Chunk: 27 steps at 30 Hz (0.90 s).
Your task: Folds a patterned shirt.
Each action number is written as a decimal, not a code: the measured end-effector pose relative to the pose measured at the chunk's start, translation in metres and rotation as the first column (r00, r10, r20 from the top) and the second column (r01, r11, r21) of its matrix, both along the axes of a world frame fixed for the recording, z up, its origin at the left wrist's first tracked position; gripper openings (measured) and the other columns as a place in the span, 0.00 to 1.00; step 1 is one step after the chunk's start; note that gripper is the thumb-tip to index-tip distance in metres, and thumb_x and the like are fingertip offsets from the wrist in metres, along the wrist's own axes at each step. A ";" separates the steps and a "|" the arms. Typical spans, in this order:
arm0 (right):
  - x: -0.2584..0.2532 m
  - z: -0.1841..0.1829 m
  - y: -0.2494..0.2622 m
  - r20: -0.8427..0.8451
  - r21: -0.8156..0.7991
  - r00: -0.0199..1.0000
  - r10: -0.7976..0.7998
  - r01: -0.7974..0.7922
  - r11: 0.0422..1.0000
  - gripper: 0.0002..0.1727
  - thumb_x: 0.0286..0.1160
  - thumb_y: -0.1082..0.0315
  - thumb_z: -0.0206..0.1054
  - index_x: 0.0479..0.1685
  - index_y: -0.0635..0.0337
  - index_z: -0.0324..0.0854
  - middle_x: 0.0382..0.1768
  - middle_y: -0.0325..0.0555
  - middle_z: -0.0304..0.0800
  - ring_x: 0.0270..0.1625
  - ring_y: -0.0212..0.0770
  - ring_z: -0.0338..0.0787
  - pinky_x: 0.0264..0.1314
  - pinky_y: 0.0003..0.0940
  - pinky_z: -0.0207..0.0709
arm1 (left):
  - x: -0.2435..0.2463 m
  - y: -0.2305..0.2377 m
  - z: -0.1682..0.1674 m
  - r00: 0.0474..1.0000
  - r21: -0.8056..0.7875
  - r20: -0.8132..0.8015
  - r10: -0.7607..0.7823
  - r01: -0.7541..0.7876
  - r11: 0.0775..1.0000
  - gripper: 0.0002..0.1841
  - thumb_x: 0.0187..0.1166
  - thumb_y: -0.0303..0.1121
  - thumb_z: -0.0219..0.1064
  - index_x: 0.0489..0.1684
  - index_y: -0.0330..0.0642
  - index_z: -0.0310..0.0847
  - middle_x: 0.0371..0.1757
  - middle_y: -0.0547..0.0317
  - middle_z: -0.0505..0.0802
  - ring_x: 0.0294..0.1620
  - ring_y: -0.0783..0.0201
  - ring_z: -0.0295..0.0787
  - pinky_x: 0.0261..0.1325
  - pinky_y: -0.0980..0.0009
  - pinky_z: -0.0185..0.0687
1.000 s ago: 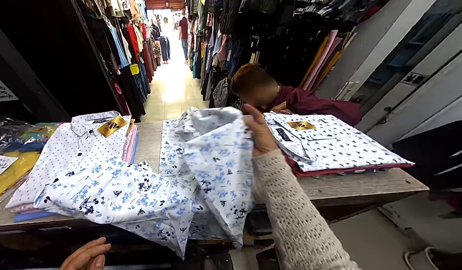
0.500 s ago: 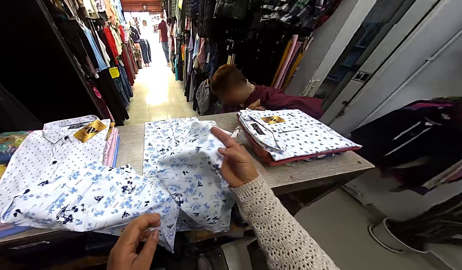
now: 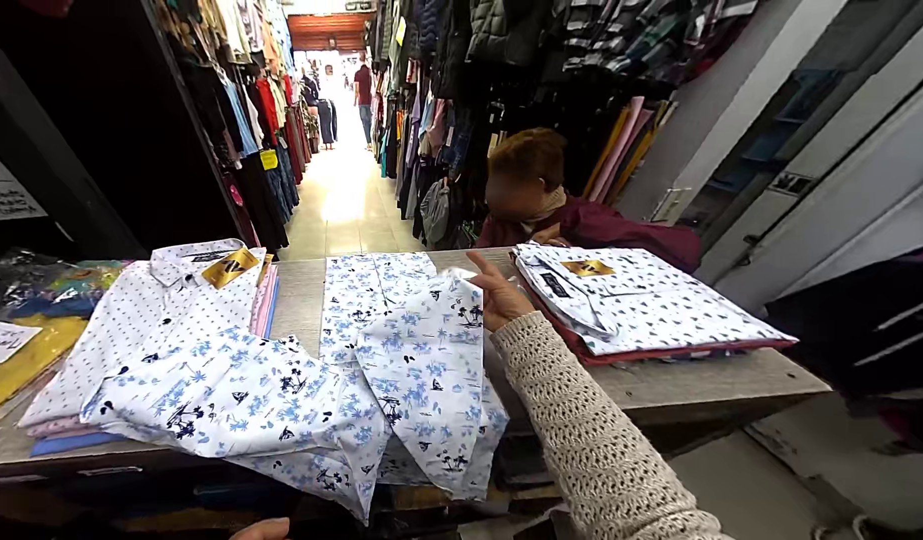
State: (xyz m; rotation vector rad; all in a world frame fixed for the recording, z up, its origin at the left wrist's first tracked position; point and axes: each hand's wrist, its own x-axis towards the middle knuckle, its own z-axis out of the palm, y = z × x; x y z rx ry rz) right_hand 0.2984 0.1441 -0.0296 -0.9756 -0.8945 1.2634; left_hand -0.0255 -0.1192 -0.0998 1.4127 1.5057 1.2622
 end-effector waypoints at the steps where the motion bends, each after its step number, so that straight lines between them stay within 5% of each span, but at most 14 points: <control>1: -0.004 0.006 0.005 0.040 0.086 0.998 0.050 -0.054 0.995 0.39 0.74 0.81 0.53 0.89 0.47 0.56 0.60 0.46 0.83 0.46 0.34 0.89 0.47 0.35 0.85 | 0.001 0.000 0.000 1.000 -0.019 0.004 -0.002 0.002 1.000 0.16 0.76 0.20 0.57 0.52 0.08 0.77 0.52 0.33 0.90 0.49 0.76 0.88 0.59 0.81 0.81; 4: -0.019 0.034 0.017 0.140 0.415 0.959 0.246 -0.283 0.865 0.39 0.64 0.80 0.56 0.84 0.54 0.63 0.68 0.41 0.83 0.56 0.31 0.89 0.55 0.30 0.86 | 0.003 0.003 -0.007 1.000 0.029 0.028 -0.001 0.000 1.000 0.18 0.77 0.25 0.59 0.50 0.10 0.79 0.52 0.37 0.92 0.52 0.77 0.90 0.59 0.83 0.81; 7: -0.030 0.057 0.031 0.168 0.576 0.924 0.344 -0.375 0.726 0.19 0.67 0.74 0.55 0.54 0.50 0.85 0.51 0.30 0.94 0.48 0.25 0.92 0.50 0.26 0.87 | 0.007 0.005 -0.009 0.999 0.057 0.038 0.009 -0.011 0.998 0.17 0.77 0.25 0.61 0.48 0.10 0.80 0.51 0.38 0.93 0.53 0.77 0.91 0.60 0.84 0.80; 9: -0.031 0.055 0.050 0.181 0.593 0.944 0.276 -0.328 0.735 0.17 0.68 0.75 0.55 0.35 0.46 0.89 0.38 0.26 0.95 0.38 0.22 0.91 0.41 0.22 0.86 | 0.007 0.006 -0.005 1.000 0.022 0.003 -0.008 0.008 1.000 0.16 0.76 0.21 0.58 0.49 0.08 0.79 0.52 0.34 0.91 0.53 0.75 0.89 0.61 0.82 0.79; 10: -0.030 0.048 0.060 0.213 0.569 0.952 0.219 -0.303 0.765 0.16 0.67 0.78 0.55 0.33 0.50 0.89 0.36 0.29 0.95 0.37 0.23 0.91 0.41 0.23 0.86 | 0.007 0.007 -0.005 1.000 0.003 -0.010 -0.011 0.011 1.000 0.16 0.76 0.20 0.57 0.49 0.08 0.79 0.52 0.34 0.90 0.52 0.75 0.88 0.61 0.82 0.79; 11: -0.029 0.037 0.069 0.286 0.504 0.942 0.178 -0.306 0.808 0.15 0.65 0.82 0.56 0.37 0.57 0.87 0.39 0.35 0.94 0.39 0.27 0.90 0.43 0.27 0.85 | 0.007 0.007 -0.005 1.000 -0.019 -0.013 -0.010 0.009 1.000 0.16 0.76 0.20 0.56 0.50 0.08 0.78 0.53 0.33 0.90 0.53 0.75 0.87 0.61 0.82 0.79; 13: -0.026 0.012 0.079 0.443 0.242 0.858 0.262 -0.396 0.886 0.27 0.61 0.88 0.56 0.63 0.65 0.82 0.57 0.50 0.90 0.46 0.35 0.90 0.48 0.35 0.85 | 0.008 0.008 -0.007 1.000 -0.040 -0.011 -0.002 0.002 0.999 0.16 0.77 0.20 0.56 0.50 0.08 0.78 0.54 0.32 0.89 0.53 0.75 0.87 0.62 0.82 0.79; 14: -0.024 0.002 0.081 0.470 0.085 0.807 0.356 -0.443 0.893 0.34 0.63 0.88 0.56 0.76 0.60 0.73 0.65 0.54 0.85 0.48 0.38 0.89 0.48 0.38 0.85 | 0.009 0.008 -0.010 1.000 -0.037 -0.003 0.009 -0.009 0.999 0.16 0.77 0.20 0.57 0.50 0.08 0.78 0.53 0.32 0.90 0.54 0.74 0.88 0.62 0.82 0.78; 16: -0.021 -0.016 0.085 0.438 -0.077 0.769 0.466 -0.484 0.871 0.36 0.73 0.80 0.54 0.86 0.51 0.63 0.74 0.53 0.76 0.51 0.39 0.88 0.49 0.39 0.84 | 0.010 0.011 -0.018 0.999 -0.010 0.013 0.034 -0.033 0.999 0.17 0.76 0.23 0.59 0.48 0.09 0.80 0.52 0.34 0.92 0.54 0.75 0.90 0.62 0.83 0.79; 18: -0.024 -0.017 0.088 0.382 -0.024 0.821 0.424 -0.450 0.893 0.33 0.77 0.80 0.54 0.85 0.52 0.65 0.72 0.52 0.79 0.51 0.38 0.89 0.49 0.37 0.85 | 0.009 0.016 -0.023 1.000 0.015 -0.002 0.009 -0.009 1.000 0.16 0.77 0.24 0.59 0.48 0.11 0.82 0.52 0.36 0.93 0.55 0.75 0.90 0.62 0.83 0.80; 20: -0.030 0.000 0.086 0.348 0.139 0.858 0.378 -0.446 0.884 0.37 0.70 0.87 0.53 0.84 0.55 0.66 0.74 0.50 0.78 0.57 0.36 0.88 0.55 0.35 0.84 | 0.010 0.021 -0.016 0.998 -0.007 -0.037 -0.047 0.047 0.999 0.16 0.77 0.22 0.57 0.49 0.09 0.79 0.54 0.32 0.90 0.55 0.73 0.88 0.63 0.81 0.79; 23: -0.035 0.027 0.085 0.246 0.397 0.887 0.391 -0.460 0.794 0.28 0.66 0.85 0.52 0.68 0.60 0.79 0.62 0.40 0.90 0.53 0.29 0.91 0.55 0.29 0.86 | 0.016 0.028 -0.007 0.993 -0.013 -0.080 -0.092 0.091 0.996 0.16 0.77 0.21 0.56 0.48 0.08 0.79 0.54 0.28 0.89 0.56 0.68 0.88 0.64 0.78 0.80; 25: -0.035 0.029 0.088 0.170 0.383 0.895 0.412 -0.445 0.809 0.19 0.74 0.79 0.51 0.57 0.59 0.84 0.50 0.37 0.93 0.47 0.29 0.92 0.52 0.29 0.87 | 0.019 0.029 -0.009 0.989 0.002 -0.098 -0.109 0.110 0.994 0.16 0.76 0.22 0.57 0.47 0.09 0.80 0.53 0.28 0.90 0.55 0.64 0.89 0.64 0.75 0.81; 27: -0.032 0.021 0.092 0.169 0.199 0.892 0.418 -0.447 0.872 0.16 0.82 0.78 0.52 0.64 0.62 0.77 0.44 0.40 0.91 0.40 0.31 0.91 0.46 0.30 0.87 | 0.020 0.030 -0.010 0.988 0.001 -0.091 -0.125 0.125 0.992 0.16 0.77 0.22 0.57 0.48 0.10 0.81 0.54 0.28 0.90 0.55 0.63 0.89 0.64 0.74 0.81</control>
